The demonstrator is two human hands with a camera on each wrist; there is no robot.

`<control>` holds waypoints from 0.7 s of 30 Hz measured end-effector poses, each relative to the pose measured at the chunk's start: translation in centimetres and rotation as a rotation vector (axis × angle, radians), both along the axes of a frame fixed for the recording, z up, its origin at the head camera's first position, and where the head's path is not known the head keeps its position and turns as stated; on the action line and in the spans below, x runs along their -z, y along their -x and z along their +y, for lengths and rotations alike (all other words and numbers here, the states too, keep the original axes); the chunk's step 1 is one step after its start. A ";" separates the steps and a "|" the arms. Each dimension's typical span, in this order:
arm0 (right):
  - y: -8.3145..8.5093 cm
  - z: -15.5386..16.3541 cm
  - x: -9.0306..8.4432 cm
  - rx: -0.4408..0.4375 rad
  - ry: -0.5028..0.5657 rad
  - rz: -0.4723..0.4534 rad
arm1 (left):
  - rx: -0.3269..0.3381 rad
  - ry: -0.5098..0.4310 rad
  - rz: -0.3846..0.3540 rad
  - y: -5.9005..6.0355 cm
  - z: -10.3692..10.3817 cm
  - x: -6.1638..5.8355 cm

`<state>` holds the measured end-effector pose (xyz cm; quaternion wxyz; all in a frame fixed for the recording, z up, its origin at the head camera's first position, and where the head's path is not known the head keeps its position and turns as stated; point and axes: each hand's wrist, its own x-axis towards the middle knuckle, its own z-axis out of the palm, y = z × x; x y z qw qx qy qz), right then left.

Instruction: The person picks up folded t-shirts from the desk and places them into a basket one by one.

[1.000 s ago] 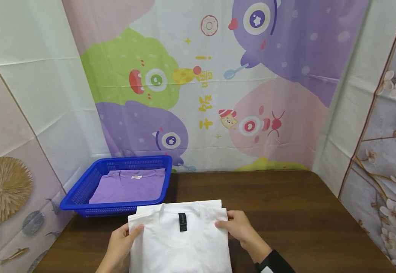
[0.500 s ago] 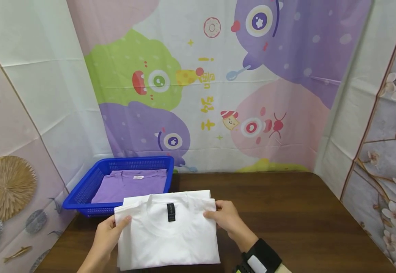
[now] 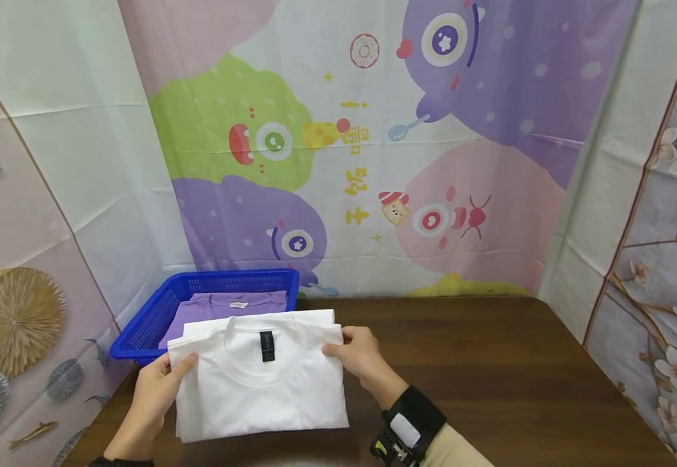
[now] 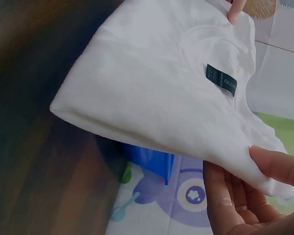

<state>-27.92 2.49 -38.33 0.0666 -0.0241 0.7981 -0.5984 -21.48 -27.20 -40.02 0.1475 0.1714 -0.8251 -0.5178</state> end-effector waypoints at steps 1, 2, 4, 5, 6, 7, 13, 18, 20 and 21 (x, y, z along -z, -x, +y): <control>0.0 -0.3 -0.1 -0.003 0.000 0.007 | -0.007 0.012 -0.002 0.1 -0.3 -0.2; 0.1 -0.6 -0.3 -0.005 0.001 0.014 | -0.010 0.022 -0.003 0.1 -0.6 -0.3; 0.2 -1.2 -0.6 -0.013 -0.006 0.026 | -0.012 0.041 -0.002 0.3 -1.1 -0.7; 0.3 -1.4 -0.8 -0.015 -0.012 0.030 | -0.017 0.054 -0.001 0.3 -1.4 -0.9; 0.4 -1.7 -1.0 -0.017 -0.019 0.036 | -0.020 0.065 0.003 0.4 -1.6 -1.1; 0.5 -2.0 -1.1 -0.021 -0.025 0.044 | -0.026 0.076 0.006 0.5 -1.8 -1.3; 1.4 -3.6 -2.3 -0.041 -0.029 0.088 | -0.046 0.103 0.020 1.1 -3.3 -3.1; 2.0 -5.0 -3.4 -0.044 -0.048 0.125 | -0.071 0.134 0.048 2.0 -4.8 -4.1; 2.2 -5.6 -3.8 -0.046 -0.065 0.144 | -0.082 0.146 0.061 2.3 -5.4 -4.4; 2.3 -5.8 -3.9 -0.048 -0.069 0.150 | -0.086 0.149 0.060 2.5 -5.6 -4.5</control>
